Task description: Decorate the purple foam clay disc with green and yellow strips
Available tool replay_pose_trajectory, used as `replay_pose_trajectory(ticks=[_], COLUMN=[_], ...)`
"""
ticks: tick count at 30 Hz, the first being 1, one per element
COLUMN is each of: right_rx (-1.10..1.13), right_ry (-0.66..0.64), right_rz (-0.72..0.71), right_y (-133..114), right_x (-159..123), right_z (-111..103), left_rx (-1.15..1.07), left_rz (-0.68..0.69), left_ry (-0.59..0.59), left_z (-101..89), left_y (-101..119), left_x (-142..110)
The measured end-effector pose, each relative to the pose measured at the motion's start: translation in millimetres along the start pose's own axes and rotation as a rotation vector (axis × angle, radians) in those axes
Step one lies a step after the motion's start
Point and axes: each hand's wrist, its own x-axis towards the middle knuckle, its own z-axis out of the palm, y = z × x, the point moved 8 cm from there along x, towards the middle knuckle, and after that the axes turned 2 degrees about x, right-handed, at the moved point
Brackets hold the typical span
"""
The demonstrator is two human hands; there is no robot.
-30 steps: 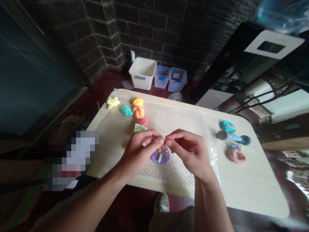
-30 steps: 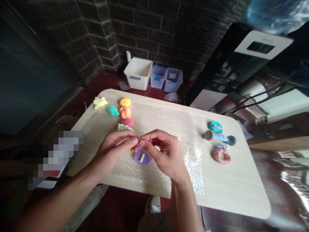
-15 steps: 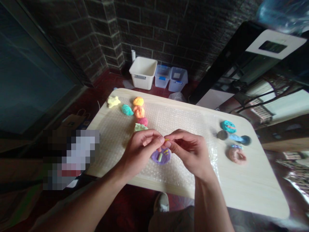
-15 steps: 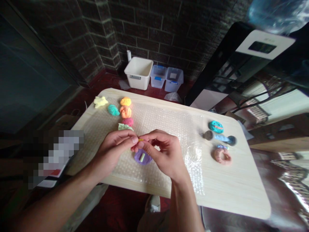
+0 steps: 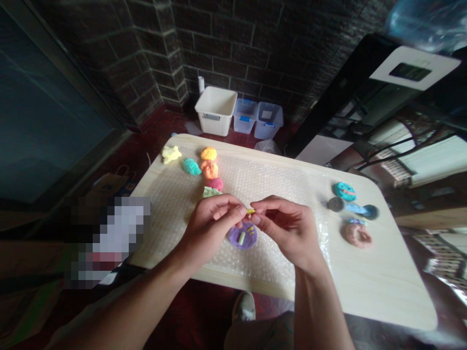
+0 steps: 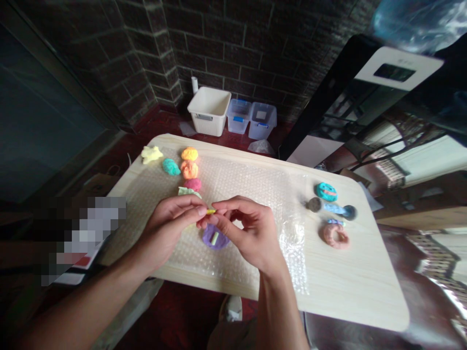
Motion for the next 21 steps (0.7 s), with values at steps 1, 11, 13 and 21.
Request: replay_pose_trajectory(ticks=[1,11,13,21], right_rx=[-0.014,-0.034,-0.031,-0.056], right_ry=[0.01,0.03,0.041,-0.007], right_rz=[-0.002,0.0,-0.002,-0.019], right_y=[-0.3,-1.4,-1.3,-4.1], right_x=[-0.2,-0.6,-0.6,-0.2], right_z=[-1.3,-3.3,-4.0,0.5], left_rx=[0.003,0.038,0.033,0.046], left_rz=[0.0,-0.003,0.004,0.016], left_ry=[0.005,-0.017,-0.014,-0.039], left_z=[-0.7,1.4,2.0,4.2], left_y=[-0.2,1.6,2.8,6.2], left_x=[0.0,1.2,1.5,-0.7])
